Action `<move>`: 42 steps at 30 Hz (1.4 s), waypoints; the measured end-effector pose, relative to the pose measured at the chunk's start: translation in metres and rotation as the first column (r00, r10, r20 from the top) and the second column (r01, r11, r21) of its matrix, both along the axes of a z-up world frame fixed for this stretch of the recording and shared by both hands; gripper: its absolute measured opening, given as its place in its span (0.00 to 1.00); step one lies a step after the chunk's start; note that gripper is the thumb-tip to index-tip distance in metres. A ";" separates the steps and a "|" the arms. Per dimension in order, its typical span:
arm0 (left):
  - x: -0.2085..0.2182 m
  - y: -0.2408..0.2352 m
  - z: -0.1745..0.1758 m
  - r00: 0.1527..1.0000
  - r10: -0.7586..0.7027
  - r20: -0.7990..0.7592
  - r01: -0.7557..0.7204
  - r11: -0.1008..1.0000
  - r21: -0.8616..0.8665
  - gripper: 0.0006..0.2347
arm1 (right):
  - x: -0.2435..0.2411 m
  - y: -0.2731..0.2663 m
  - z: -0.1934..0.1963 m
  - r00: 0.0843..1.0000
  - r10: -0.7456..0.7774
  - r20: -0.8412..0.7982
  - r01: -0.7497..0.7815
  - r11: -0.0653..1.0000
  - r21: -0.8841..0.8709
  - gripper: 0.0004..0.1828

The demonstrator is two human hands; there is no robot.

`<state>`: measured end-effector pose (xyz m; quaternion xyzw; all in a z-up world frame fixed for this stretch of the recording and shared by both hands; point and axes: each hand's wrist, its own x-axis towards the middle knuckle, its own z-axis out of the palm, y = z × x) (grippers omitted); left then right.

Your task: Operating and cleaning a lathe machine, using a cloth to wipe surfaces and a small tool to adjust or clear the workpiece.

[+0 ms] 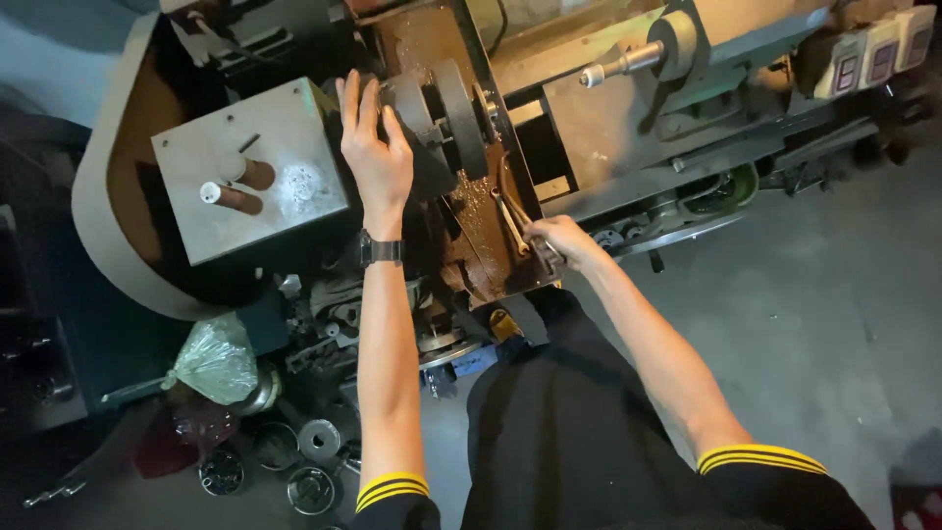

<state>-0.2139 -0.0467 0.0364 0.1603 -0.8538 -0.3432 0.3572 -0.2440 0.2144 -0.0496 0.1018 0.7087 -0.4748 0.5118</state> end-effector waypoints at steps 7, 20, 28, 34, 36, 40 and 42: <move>-0.020 0.022 0.051 0.996 -0.088 0.004 0.082 0.910 -0.407 0.10 | 0.041 0.052 0.004 0.959 0.272 0.085 -0.096 0.590 -0.802 0.13; -0.138 0.063 0.029 0.193 0.098 0.976 0.760 0.614 -0.212 0.15 | 0.022 -0.016 -0.009 0.940 -0.122 -0.317 -0.171 0.637 -0.751 0.15; -0.138 0.063 0.024 0.172 0.114 0.979 0.775 0.597 -0.206 0.11 | 0.009 -0.018 -0.012 0.915 -0.087 -0.393 -0.228 0.693 -0.684 0.13; -0.141 0.060 0.016 0.185 0.105 0.977 0.770 0.602 -0.210 0.14 | 0.027 -0.039 -0.008 0.918 -0.162 -0.361 -0.150 0.703 -0.695 0.10; -0.142 0.058 0.009 0.199 0.101 0.975 0.776 0.591 -0.220 0.16 | 0.026 -0.039 -0.003 0.868 -0.037 -0.495 -0.283 0.783 -0.554 0.11; -0.138 0.059 0.016 0.228 0.092 0.969 0.776 0.583 -0.238 0.19 | 0.056 -0.058 -0.009 0.897 -0.323 -0.303 -0.031 0.637 -0.771 0.11; -0.134 0.060 0.021 0.225 0.070 0.972 0.772 0.595 -0.222 0.22 | 0.063 -0.063 -0.014 0.872 -0.351 -0.342 -0.028 0.661 -0.750 0.19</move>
